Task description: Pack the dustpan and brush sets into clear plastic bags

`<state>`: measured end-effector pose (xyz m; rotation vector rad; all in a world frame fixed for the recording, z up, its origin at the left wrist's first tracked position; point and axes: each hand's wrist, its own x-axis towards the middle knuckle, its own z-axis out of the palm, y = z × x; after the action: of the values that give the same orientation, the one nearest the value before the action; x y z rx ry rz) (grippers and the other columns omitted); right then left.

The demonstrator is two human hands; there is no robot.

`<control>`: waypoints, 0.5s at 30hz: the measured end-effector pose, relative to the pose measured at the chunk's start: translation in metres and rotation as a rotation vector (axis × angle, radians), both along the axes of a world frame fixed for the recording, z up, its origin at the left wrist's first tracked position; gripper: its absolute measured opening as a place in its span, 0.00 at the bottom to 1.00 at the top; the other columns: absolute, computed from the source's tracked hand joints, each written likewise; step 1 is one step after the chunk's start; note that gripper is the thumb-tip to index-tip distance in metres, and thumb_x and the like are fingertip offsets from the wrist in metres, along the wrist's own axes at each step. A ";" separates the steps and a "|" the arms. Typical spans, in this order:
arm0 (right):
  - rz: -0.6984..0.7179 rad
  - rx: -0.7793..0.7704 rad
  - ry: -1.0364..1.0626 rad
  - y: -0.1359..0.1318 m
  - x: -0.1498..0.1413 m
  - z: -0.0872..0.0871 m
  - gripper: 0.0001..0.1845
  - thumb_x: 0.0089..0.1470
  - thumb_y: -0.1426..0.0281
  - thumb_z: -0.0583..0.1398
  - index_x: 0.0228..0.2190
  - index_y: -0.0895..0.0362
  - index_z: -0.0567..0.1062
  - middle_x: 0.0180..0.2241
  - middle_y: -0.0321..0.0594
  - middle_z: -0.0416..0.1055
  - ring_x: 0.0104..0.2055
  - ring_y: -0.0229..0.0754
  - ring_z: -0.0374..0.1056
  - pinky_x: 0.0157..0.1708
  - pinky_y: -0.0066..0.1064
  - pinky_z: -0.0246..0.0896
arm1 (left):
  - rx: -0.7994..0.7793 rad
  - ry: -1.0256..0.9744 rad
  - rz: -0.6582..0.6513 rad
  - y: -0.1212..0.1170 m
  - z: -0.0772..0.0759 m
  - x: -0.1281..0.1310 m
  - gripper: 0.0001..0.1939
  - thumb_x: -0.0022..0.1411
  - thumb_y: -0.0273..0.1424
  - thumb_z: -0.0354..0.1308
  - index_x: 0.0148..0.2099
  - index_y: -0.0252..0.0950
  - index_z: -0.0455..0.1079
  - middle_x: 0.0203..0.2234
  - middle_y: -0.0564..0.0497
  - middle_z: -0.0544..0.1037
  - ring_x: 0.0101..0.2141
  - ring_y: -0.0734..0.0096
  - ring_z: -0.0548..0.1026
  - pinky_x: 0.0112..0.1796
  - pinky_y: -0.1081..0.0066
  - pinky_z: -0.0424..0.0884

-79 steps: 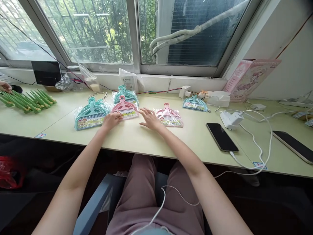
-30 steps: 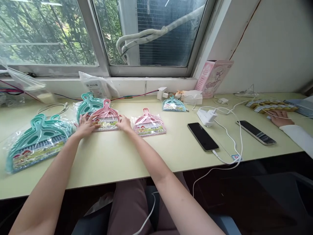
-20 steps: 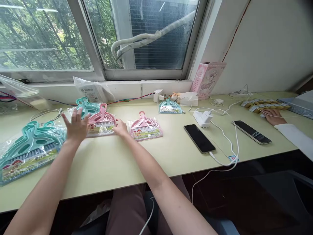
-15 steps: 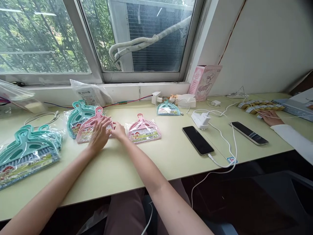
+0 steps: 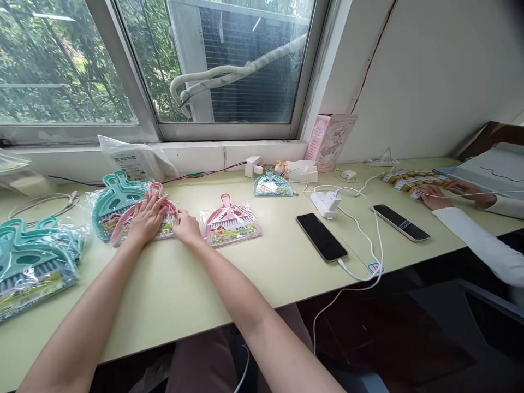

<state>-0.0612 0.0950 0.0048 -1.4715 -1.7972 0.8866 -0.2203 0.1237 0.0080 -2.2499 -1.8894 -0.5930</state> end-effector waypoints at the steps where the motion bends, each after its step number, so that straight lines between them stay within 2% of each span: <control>1: 0.006 0.012 -0.016 -0.002 0.000 0.000 0.34 0.53 0.66 0.65 0.60 0.52 0.65 0.49 0.46 0.78 0.53 0.51 0.74 0.49 0.37 0.69 | 0.001 0.004 0.005 0.000 -0.001 -0.001 0.29 0.72 0.40 0.35 0.71 0.39 0.53 0.69 0.45 0.59 0.71 0.58 0.44 0.67 0.49 0.38; 3: 0.008 0.037 -0.030 -0.008 -0.001 0.000 0.32 0.58 0.62 0.63 0.61 0.54 0.63 0.50 0.48 0.77 0.53 0.52 0.74 0.50 0.38 0.68 | 0.013 0.008 0.018 0.000 -0.003 -0.002 0.29 0.73 0.41 0.35 0.70 0.39 0.54 0.70 0.45 0.57 0.71 0.59 0.45 0.67 0.51 0.39; 6: -0.049 0.090 -0.038 -0.016 0.001 0.001 0.28 0.66 0.56 0.52 0.63 0.54 0.60 0.48 0.49 0.78 0.51 0.53 0.75 0.49 0.42 0.68 | 0.028 0.004 0.022 -0.001 -0.005 -0.001 0.28 0.72 0.42 0.35 0.68 0.40 0.56 0.70 0.46 0.54 0.70 0.59 0.48 0.67 0.53 0.43; 9: -0.092 0.181 -0.113 -0.024 0.009 0.012 0.27 0.68 0.55 0.49 0.61 0.57 0.63 0.45 0.52 0.77 0.53 0.55 0.72 0.49 0.45 0.68 | -0.004 0.027 -0.015 -0.005 -0.005 0.007 0.28 0.71 0.43 0.35 0.66 0.40 0.60 0.70 0.45 0.55 0.68 0.56 0.53 0.66 0.55 0.48; 12: -0.119 0.293 -0.196 -0.043 0.022 0.039 0.21 0.67 0.60 0.53 0.55 0.58 0.69 0.51 0.54 0.72 0.57 0.55 0.67 0.49 0.43 0.69 | -0.092 0.063 -0.048 -0.013 -0.005 0.019 0.27 0.71 0.40 0.36 0.65 0.39 0.62 0.69 0.43 0.58 0.68 0.56 0.55 0.66 0.57 0.48; 15: -0.074 0.498 -0.128 -0.087 0.036 0.075 0.18 0.69 0.66 0.50 0.56 0.53 0.69 0.54 0.46 0.69 0.57 0.45 0.66 0.52 0.35 0.69 | -0.125 0.069 -0.029 -0.022 -0.007 0.026 0.28 0.68 0.35 0.42 0.67 0.31 0.58 0.67 0.36 0.60 0.67 0.50 0.55 0.65 0.53 0.50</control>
<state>-0.0252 0.0085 0.0801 -1.2761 -1.8678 0.2778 -0.1945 0.1021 0.0015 -2.3450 -1.9134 -0.4060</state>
